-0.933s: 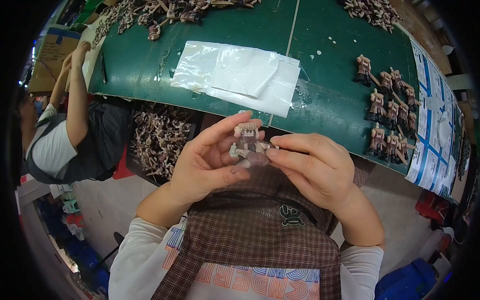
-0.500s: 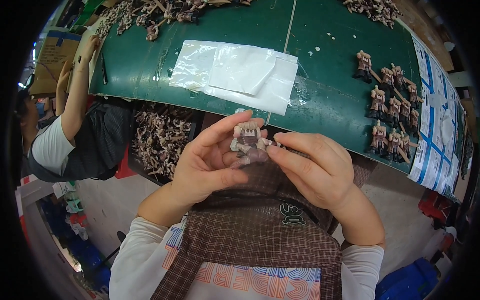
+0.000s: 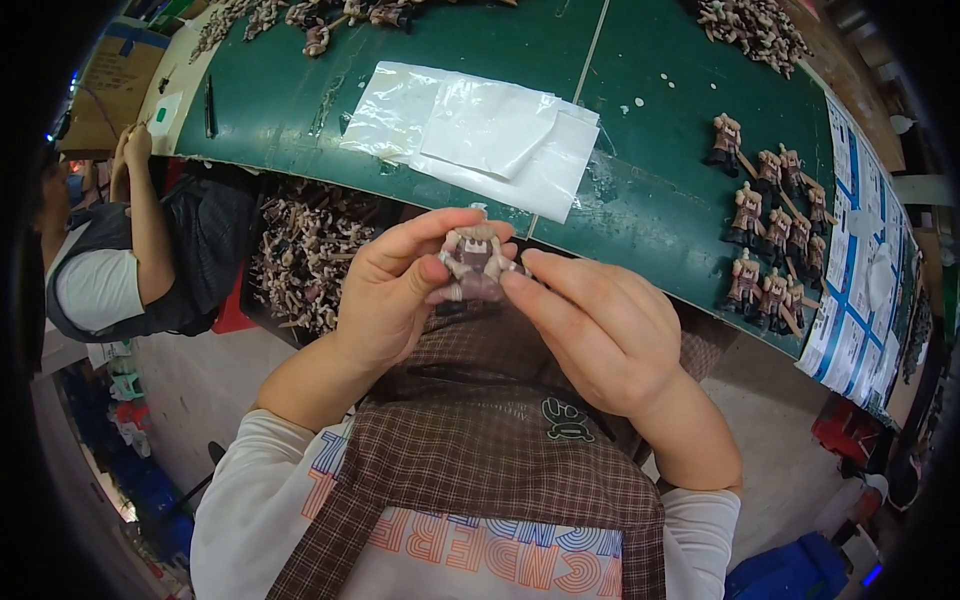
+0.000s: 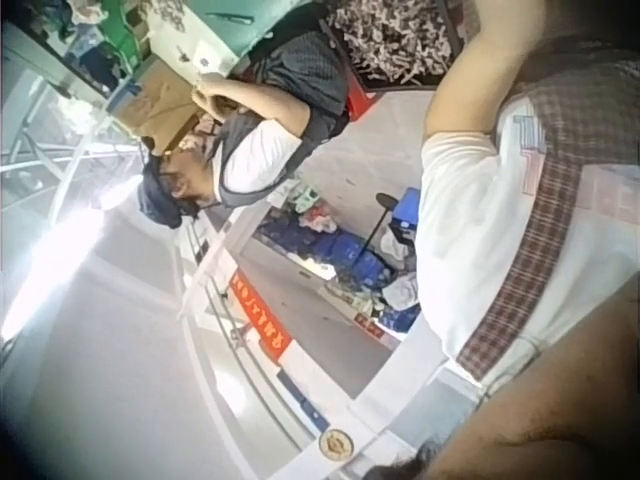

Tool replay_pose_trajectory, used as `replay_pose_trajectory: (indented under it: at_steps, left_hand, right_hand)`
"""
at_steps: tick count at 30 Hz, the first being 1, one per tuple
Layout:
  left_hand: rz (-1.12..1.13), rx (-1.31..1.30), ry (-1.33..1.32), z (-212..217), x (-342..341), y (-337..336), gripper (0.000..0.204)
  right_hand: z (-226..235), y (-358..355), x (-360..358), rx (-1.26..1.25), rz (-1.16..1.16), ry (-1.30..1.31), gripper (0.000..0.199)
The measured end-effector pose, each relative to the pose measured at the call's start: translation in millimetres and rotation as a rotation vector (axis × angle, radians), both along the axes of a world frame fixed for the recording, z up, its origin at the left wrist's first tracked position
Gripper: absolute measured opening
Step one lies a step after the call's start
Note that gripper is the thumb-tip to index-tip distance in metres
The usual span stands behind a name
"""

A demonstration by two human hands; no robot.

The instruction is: The person assembles toy figurines by attaching parts together by hand, wipes them with a cloth, lines the figurines up on the table, and applies glue to them using a squeeze bottle.

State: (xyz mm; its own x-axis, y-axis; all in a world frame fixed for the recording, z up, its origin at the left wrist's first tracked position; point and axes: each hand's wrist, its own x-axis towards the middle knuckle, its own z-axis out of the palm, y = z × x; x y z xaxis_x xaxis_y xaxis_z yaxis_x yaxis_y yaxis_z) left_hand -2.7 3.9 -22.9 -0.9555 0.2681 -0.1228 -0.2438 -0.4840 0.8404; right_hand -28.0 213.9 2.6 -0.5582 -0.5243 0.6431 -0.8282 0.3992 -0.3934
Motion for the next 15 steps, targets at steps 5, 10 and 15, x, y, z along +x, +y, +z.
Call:
replay_pose_trajectory:
  at_steps: [5,10,15]
  left_hand:
    - [0.059,0.003,-0.029,-7,0,2,0.048]
    - [0.049,0.053,-0.113,-7,2,3,0.046]
    - [0.003,0.074,-0.331,-1,7,4,0.048]
  right_hand:
    - [-5,-10,2,-0.046,-0.043,-0.071,0.027]
    - [-11,-11,4,-0.056,-0.042,-0.066,0.037]
    - [-6,-15,9,0.01,-0.087,-0.186,0.051]
